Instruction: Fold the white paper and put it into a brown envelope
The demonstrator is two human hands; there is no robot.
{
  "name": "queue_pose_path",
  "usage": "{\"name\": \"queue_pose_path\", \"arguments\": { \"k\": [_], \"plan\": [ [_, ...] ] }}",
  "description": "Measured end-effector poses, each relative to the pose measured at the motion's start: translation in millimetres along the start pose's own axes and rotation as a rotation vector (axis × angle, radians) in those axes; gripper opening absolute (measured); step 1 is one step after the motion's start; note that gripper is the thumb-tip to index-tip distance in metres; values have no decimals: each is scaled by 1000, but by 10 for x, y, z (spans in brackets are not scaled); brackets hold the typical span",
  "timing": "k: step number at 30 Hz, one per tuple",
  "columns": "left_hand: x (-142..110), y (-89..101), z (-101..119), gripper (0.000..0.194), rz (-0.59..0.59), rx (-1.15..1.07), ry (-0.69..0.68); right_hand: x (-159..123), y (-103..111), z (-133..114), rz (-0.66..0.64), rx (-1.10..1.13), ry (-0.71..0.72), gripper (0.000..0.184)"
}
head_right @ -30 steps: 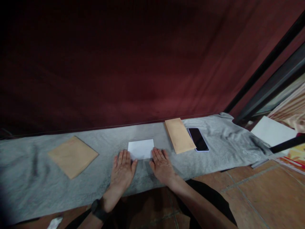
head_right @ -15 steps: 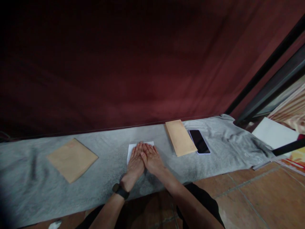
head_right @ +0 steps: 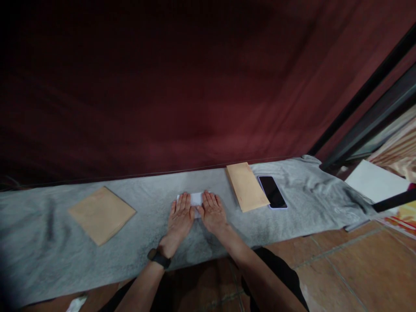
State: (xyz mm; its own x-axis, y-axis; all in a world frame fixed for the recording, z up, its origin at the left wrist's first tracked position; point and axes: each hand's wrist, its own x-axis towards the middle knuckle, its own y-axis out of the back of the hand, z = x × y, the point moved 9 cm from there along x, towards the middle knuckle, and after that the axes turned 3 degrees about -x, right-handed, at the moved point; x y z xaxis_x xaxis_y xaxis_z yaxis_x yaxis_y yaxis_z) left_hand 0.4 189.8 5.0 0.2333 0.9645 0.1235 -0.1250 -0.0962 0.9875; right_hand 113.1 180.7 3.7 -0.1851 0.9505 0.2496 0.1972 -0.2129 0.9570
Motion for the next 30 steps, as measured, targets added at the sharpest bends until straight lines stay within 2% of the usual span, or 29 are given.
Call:
{"name": "queue_pose_path", "arguments": {
  "k": [13, 30],
  "plan": [
    [-94, 37, -222, 61, 6, 40, 91, -79, -56, 177, -21, -29, -27, 59],
    [-163, 120, -212, 63, 92, 39, 121, -217, 20, 435, -47, -116, -33, 53]
  ]
}}
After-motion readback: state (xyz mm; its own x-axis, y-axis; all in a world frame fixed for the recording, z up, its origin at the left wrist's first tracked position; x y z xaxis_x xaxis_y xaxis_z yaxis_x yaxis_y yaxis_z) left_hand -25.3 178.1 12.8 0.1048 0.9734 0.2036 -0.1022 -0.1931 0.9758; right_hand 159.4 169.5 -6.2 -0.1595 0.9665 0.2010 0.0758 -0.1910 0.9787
